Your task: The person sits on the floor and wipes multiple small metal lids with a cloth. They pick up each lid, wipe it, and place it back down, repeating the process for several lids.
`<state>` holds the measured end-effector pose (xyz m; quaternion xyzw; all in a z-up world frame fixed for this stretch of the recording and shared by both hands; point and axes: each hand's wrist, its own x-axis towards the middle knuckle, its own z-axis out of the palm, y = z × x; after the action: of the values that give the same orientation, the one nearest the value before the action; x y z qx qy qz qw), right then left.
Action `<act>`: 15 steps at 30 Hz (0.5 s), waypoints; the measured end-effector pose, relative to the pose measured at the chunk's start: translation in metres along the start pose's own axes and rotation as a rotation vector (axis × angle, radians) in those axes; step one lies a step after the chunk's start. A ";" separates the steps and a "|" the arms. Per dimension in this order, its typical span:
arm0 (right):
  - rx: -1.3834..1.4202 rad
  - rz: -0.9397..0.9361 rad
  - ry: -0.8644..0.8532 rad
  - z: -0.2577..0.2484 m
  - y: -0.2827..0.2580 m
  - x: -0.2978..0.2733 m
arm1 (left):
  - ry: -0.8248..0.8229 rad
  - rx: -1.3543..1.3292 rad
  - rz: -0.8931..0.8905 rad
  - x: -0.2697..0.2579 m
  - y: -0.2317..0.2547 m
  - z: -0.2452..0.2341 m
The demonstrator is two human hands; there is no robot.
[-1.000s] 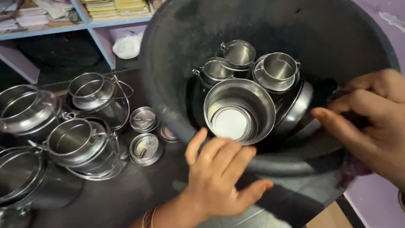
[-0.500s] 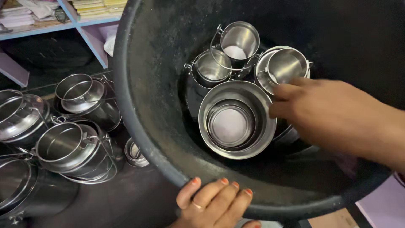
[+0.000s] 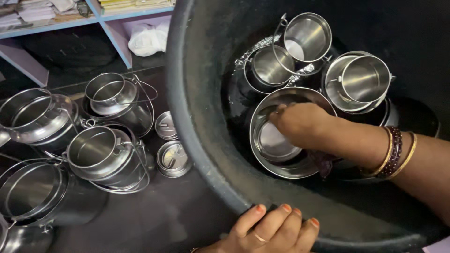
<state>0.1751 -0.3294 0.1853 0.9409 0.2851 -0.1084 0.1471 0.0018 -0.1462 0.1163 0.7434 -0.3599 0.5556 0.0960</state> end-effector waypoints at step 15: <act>0.069 0.433 0.576 -0.135 0.001 -0.099 | -0.110 -0.512 -0.303 0.041 -0.062 0.007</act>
<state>0.1109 -0.3344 0.3404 0.9758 0.1052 0.1854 0.0483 0.0517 -0.1224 0.1664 0.7692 -0.3778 0.3852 0.3424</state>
